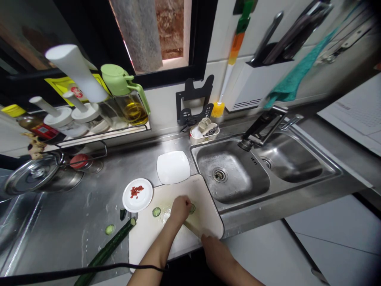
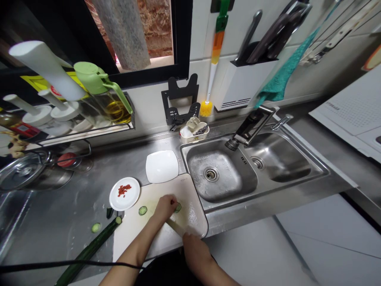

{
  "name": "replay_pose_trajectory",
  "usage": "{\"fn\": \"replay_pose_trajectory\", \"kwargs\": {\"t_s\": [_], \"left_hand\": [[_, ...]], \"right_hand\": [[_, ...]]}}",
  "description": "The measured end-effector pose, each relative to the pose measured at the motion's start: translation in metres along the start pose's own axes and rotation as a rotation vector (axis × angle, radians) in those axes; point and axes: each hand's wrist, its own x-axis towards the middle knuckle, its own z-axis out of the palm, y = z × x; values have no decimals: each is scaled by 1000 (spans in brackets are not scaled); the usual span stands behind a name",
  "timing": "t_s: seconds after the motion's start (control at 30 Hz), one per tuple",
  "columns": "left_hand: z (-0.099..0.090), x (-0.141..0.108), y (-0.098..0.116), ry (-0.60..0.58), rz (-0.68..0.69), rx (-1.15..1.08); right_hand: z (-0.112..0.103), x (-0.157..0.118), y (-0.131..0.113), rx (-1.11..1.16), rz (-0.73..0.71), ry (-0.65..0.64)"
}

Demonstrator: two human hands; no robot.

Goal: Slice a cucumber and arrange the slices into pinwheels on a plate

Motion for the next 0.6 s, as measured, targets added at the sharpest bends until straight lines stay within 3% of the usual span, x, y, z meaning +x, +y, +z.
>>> {"fn": "replay_pose_trajectory", "kwargs": {"t_s": [0.3,0.4,0.6], "left_hand": [[-3,-6,-5,25,103,35],[-7,-15,-18,78,116,-57],[-7,-41,-53,243,-26,-196]], "right_hand": [[-7,-2,-4,-27,10,-34],[-6,-2,-3,-49,1,-12],[1,-1,6,8,-54,17]]}}
